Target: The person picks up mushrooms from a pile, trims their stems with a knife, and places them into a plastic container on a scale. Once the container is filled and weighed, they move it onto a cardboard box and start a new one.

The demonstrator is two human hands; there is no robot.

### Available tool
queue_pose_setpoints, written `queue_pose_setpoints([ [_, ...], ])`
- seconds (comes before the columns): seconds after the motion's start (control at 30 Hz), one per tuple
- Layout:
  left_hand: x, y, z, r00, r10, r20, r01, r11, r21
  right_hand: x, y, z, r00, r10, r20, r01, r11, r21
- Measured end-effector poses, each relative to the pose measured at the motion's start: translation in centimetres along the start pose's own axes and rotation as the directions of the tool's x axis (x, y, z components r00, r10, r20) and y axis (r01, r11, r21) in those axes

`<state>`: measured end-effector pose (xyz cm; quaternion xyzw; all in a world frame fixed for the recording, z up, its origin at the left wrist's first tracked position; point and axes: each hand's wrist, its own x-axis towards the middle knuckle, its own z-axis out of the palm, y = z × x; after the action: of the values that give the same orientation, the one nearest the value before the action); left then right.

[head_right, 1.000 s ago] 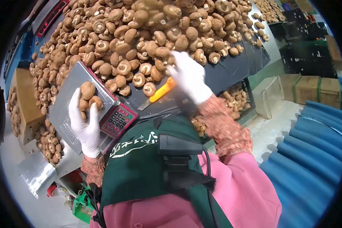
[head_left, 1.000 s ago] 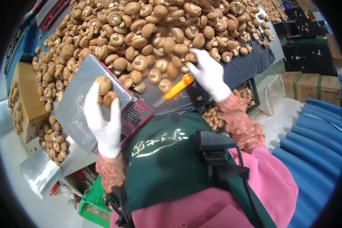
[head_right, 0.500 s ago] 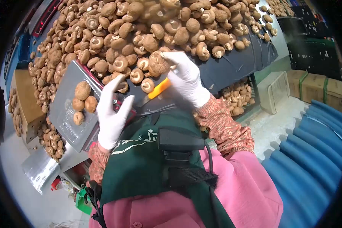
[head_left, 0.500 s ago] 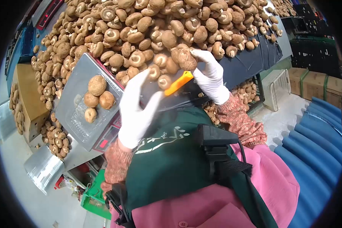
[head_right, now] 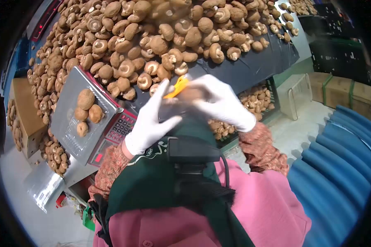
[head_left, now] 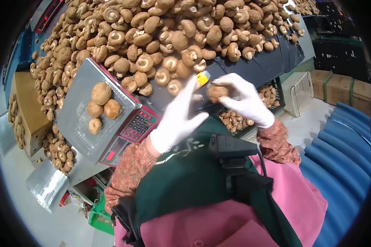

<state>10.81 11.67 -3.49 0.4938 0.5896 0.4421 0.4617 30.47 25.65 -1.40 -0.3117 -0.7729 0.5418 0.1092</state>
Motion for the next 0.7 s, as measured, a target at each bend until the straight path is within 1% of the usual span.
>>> queue_pose_setpoints([
  [0.03,-0.1,0.1,0.0,0.998,0.040,0.040,-0.042,0.997,0.066,-0.3,0.2,-1.8,1.000,-0.016,-0.005,0.014,0.954,-0.300],
  [0.07,-0.3,-1.0,-0.1,0.997,0.056,0.060,-0.063,0.990,0.128,-1.2,1.5,-3.7,0.997,0.057,0.058,-0.023,0.884,-0.467],
  [0.1,-0.4,-1.2,-0.4,0.998,0.019,0.064,-0.027,0.991,0.134,-1.6,2.2,-4.8,0.984,0.140,0.106,-0.045,0.782,-0.621],
  [0.17,-0.2,-1.2,-0.6,0.996,-0.053,0.074,0.041,0.988,0.147,-1.6,3.7,-5.2,0.997,0.074,0.037,-0.018,0.632,-0.774],
  [0.2,0.1,-0.6,-0.7,0.997,-0.064,0.049,0.057,0.989,0.138,-1.1,3.8,-5.4,0.999,0.033,0.010,-0.009,0.545,-0.839],
  [0.23,0.5,-0.3,-0.7,0.995,-0.080,0.052,0.072,0.989,0.131,0.4,3.3,-4.9,0.998,-0.016,-0.061,-0.039,0.591,-0.806],
  [0.27,0.7,0.0,-0.8,0.993,-0.099,0.056,0.091,0.988,0.126,2.1,3.7,-4.0,0.971,-0.181,-0.158,-0.004,0.648,-0.761],
  [0.3,0.9,0.1,-0.8,0.991,-0.121,0.063,0.112,0.986,0.126,3.9,4.2,-3.1,0.906,-0.329,-0.265,0.044,0.698,-0.715],
  [0.37,1.1,0.2,-0.6,0.993,-0.110,0.048,0.101,0.983,0.155,7.6,3.9,-1.7,0.921,-0.151,-0.360,-0.149,0.716,-0.682],
  [0.43,1.2,0.1,-0.6,0.993,-0.116,0.039,0.107,0.979,0.176,10.8,6.6,-0.9,0.931,-0.178,-0.319,-0.164,0.577,-0.800],
  [0.47,1.3,0.3,-0.7,0.988,-0.149,0.040,0.142,0.978,0.151,11.7,7.5,-0.6,0.929,-0.201,-0.311,-0.162,0.535,-0.829],
  [0.57,1.1,-0.6,-0.8,0.989,-0.150,-0.022,0.151,0.972,0.180,11.8,7.2,-1.2,0.930,-0.185,-0.317,-0.128,0.646,-0.753],
  [0.6,1.1,-0.8,-0.7,0.981,-0.189,-0.037,0.192,0.969,0.157,11.3,7.0,-1.5,0.913,-0.221,-0.342,-0.063,0.754,-0.654],
  [0.63,1.2,-1.2,-0.6,0.979,-0.197,-0.057,0.202,0.973,0.108,10.8,4.9,-2.3,0.950,0.099,-0.297,-0.236,0.850,-0.471],
  [0.67,1.5,-1.6,-0.4,0.976,-0.206,-0.073,0.210,0.976,0.057,10.2,5.2,-2.3,0.955,0.056,-0.292,-0.085,0.993,-0.086],
  [0.7,1.8,-1.9,-0.2,0.973,-0.217,-0.082,0.218,0.976,0.006,9.6,5.4,-2.2,0.950,0.021,-0.311,0.082,0.946,0.314],
])
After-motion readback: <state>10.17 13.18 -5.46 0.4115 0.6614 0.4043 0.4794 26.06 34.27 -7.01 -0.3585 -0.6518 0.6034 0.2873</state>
